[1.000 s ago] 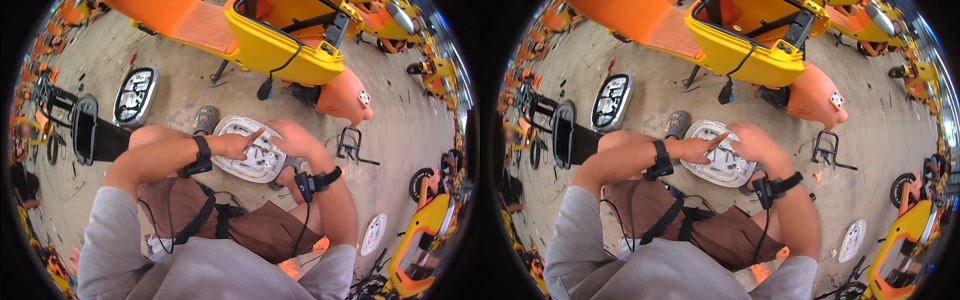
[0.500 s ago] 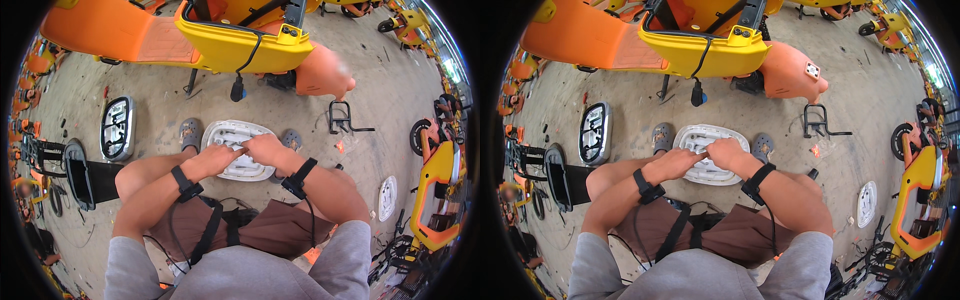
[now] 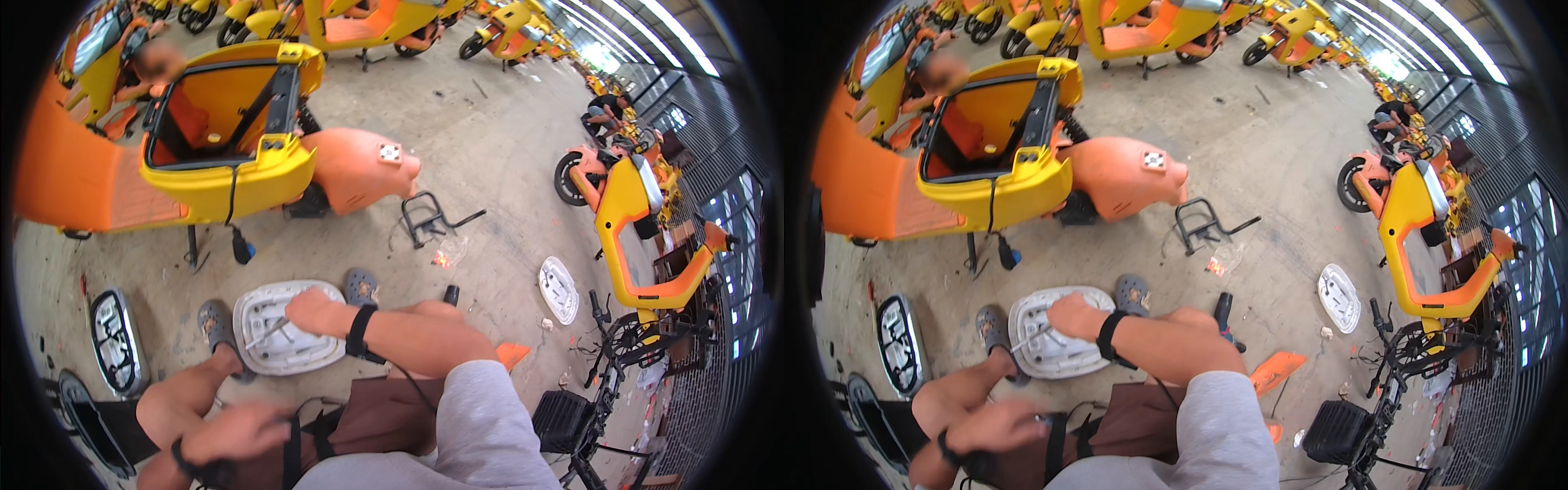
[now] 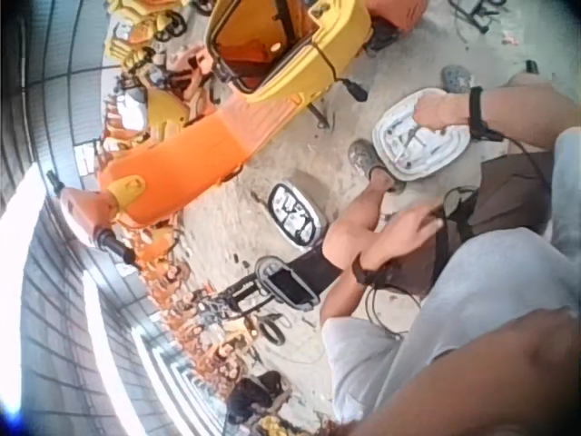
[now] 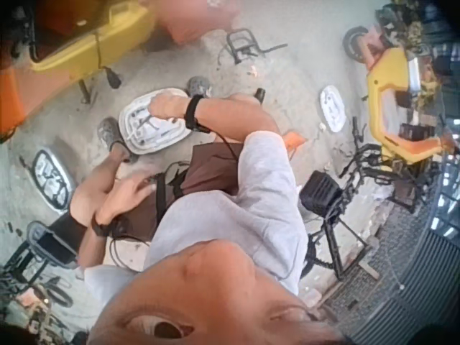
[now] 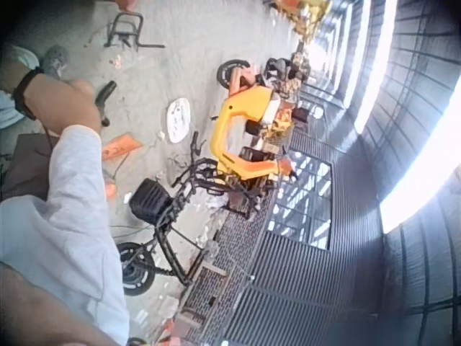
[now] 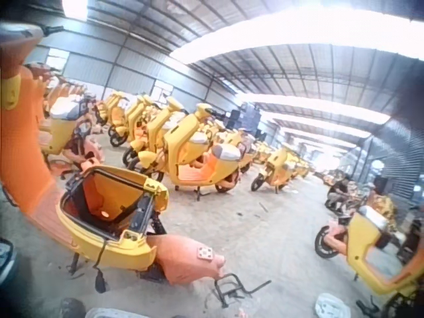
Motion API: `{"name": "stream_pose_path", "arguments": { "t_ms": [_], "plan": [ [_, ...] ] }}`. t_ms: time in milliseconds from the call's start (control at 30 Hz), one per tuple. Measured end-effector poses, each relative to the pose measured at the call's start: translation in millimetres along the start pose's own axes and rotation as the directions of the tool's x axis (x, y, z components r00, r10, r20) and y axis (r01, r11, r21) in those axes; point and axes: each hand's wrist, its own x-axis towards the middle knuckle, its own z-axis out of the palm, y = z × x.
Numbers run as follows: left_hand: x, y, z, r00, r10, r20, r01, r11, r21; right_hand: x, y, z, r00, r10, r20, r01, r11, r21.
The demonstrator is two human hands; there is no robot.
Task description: The person sits on the floor and uses a screwdriver to attach metal rods and screws to a white plastic motorcycle part. They pick up individual screws and tighten them into pre-drilled holes in the plastic housing.
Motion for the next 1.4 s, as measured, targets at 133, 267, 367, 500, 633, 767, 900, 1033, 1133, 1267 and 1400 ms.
{"name": "stream_pose_path", "arguments": {
  "t_ms": [133, 267, 367, 500, 633, 767, 900, 1033, 1133, 1267, 1400],
  "plan": [
    [-125.2, 16.9, 18.6, 0.888, -0.269, 0.373, 0.444, 0.712, -0.544, 2.0, 6.1, 9.7, 0.997, -0.060, -0.049, 0.059, 0.998, -0.032],
    [-271.0, -29.8, 74.6, 0.655, -0.750, 0.095, 0.753, 0.637, -0.164, 13.9, -2.1, 19.8, 0.991, -0.127, -0.048, 0.127, 0.992, 0.002],
    [-283.2, -26.0, 78.1, 0.578, -0.795, -0.185, 0.793, 0.600, -0.104, 17.3, -8.8, 9.9, 0.991, -0.136, -0.007, 0.136, 0.990, -0.038],
    [-202.6, -22.2, 68.8, 0.654, -0.648, -0.390, 0.119, 0.597, -0.793, 23.0, -11.1, 6.6, 0.983, -0.147, -0.110, 0.144, 0.989, -0.040],
    [-117.2, -27.0, 28.1, 0.668, -0.690, -0.278, 0.030, 0.399, -0.916, 19.6, -11.4, 2.4, 0.970, -0.148, -0.191, 0.138, 0.988, -0.067],
    [-31.9, 4.9, -9.4, 0.783, -0.469, -0.409, -0.377, 0.165, -0.911, 18.1, -7.4, 13.2, 0.976, -0.132, -0.175, 0.129, 0.991, -0.030],
    [50.6, -15.7, -17.5, 0.722, -0.537, -0.435, -0.429, 0.146, -0.892, 24.3, -15.8, 24.2, 0.975, -0.146, -0.165, 0.140, 0.989, -0.049],
    [94.3, -81.1, 13.6, 0.633, -0.685, -0.359, -0.431, 0.073, -0.899, 26.5, -23.3, 37.9, 0.950, -0.141, -0.278, 0.129, 0.990, -0.061],
    [91.2, -89.5, 31.0, 0.565, -0.712, -0.417, -0.419, 0.187, -0.888, 27.5, -23.9, 37.4, 0.955, -0.136, -0.265, 0.140, 0.990, -0.003],
    [88.2, -86.1, 25.2, 0.549, -0.676, -0.491, -0.422, 0.283, -0.861, 29.2, -23.1, 30.9, 0.984, -0.069, -0.165, 0.115, 0.951, 0.288],
    [104.0, -102.4, 23.5, 0.494, -0.649, -0.578, -0.460, 0.369, -0.808, 30.8, -22.5, 39.2, 0.983, -0.012, -0.183, 0.084, 0.917, 0.390]
  ]
}}
